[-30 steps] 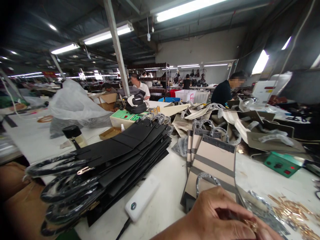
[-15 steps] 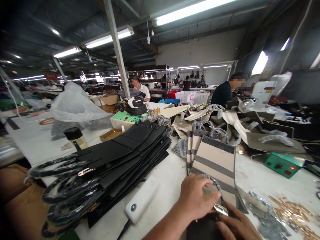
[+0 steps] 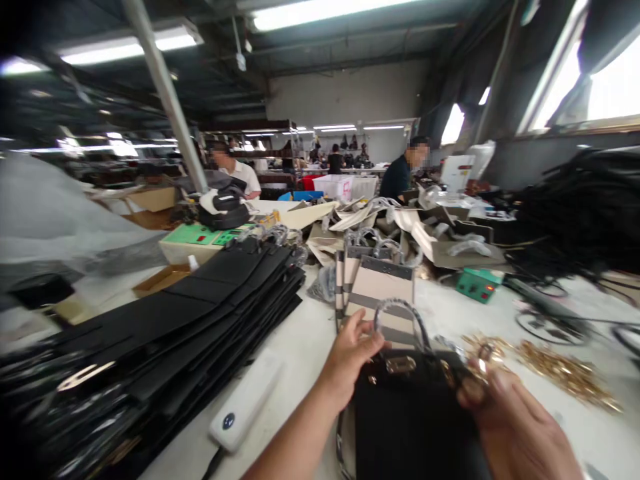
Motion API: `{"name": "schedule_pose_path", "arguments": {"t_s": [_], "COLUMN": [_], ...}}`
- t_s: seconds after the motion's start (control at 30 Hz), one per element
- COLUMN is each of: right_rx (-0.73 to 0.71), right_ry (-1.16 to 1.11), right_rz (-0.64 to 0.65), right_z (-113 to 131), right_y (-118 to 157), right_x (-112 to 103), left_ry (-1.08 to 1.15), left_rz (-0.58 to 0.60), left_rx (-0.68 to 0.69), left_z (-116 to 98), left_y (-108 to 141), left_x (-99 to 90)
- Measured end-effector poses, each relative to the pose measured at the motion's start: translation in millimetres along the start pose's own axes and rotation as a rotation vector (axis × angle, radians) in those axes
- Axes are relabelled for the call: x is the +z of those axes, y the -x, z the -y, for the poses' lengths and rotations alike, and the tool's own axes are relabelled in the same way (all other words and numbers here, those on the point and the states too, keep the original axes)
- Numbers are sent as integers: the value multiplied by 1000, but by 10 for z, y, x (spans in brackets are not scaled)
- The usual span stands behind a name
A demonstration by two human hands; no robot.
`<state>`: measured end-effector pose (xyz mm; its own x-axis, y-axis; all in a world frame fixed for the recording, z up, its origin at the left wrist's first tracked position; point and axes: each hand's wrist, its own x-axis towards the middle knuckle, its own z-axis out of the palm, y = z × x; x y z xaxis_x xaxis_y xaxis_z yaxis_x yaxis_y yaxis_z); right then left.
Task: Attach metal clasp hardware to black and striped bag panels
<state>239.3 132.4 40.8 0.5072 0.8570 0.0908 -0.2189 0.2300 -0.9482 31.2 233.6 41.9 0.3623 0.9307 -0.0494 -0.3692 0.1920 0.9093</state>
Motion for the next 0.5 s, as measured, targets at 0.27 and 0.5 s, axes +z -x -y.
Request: {"name": "schedule_pose_path", "arguments": {"t_s": [0.27,0.5], "right_rx": [-9,-146], "right_ry": [-406,-145], "right_rz": [-159,-184], "right_z": [246,165], "right_y": [-63,-23], "right_x": [291,192], "left_ry": [437,272], "left_rz": [323,118], "left_rx": [-247,-305], "left_z": [76,281], "left_y": [-4,-34], "left_x": [113,175]}}
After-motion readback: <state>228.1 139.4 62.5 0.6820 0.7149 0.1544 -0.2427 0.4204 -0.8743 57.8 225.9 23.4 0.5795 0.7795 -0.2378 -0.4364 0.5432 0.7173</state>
